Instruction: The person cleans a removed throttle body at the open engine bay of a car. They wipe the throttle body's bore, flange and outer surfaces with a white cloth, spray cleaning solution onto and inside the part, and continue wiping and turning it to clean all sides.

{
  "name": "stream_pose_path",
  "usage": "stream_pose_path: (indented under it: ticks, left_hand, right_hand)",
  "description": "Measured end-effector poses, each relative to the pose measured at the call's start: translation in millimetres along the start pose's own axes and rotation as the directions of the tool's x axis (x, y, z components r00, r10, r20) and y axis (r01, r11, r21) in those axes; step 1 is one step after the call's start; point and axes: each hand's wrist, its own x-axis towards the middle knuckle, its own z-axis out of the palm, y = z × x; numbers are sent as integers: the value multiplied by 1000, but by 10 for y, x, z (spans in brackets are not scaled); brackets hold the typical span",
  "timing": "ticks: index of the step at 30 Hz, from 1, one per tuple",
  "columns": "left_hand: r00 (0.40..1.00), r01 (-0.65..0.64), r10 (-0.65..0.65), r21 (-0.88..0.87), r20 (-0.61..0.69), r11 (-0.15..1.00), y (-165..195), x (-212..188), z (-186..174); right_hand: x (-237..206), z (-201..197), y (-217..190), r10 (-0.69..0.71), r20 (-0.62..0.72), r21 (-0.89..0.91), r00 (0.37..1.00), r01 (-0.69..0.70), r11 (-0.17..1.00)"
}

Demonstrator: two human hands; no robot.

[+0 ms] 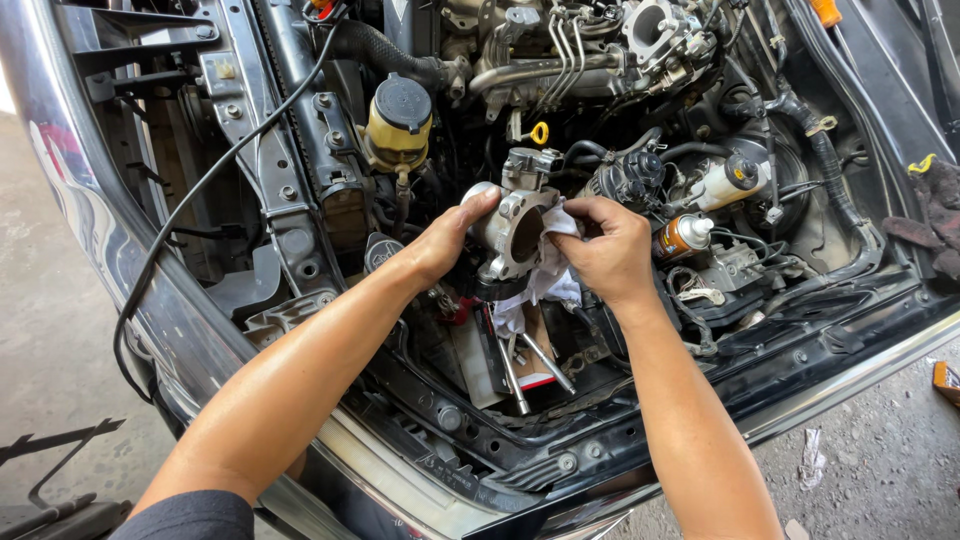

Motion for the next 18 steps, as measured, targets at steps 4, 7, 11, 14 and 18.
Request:
stream_pose_path:
  ticks: [4,7,11,14,18]
  left_hand:
    - [1000,15,-15,-9,3,1000,24,-7,3]
    - [1000,16,-16,-1,-3,1000,37,-8,11]
    - [998,44,-44,2,-48,999,45,-19,19]
    - [998,60,-63,-96,-28,994,57,-36,17]
    - [999,36,-33,-202,20,979,82,-66,18]
  right_hand:
    - [-1,-5,2,-37,-11,-3,999,37,999]
    - [4,5,36,25,33,55,999,-27,998]
    - [20,-6,97,121,153,263,981,-158,952]
    - [28,-58,120,51,170,237,984,-91,967]
    - [5,-133,93,-64,134,128,989,47,991]
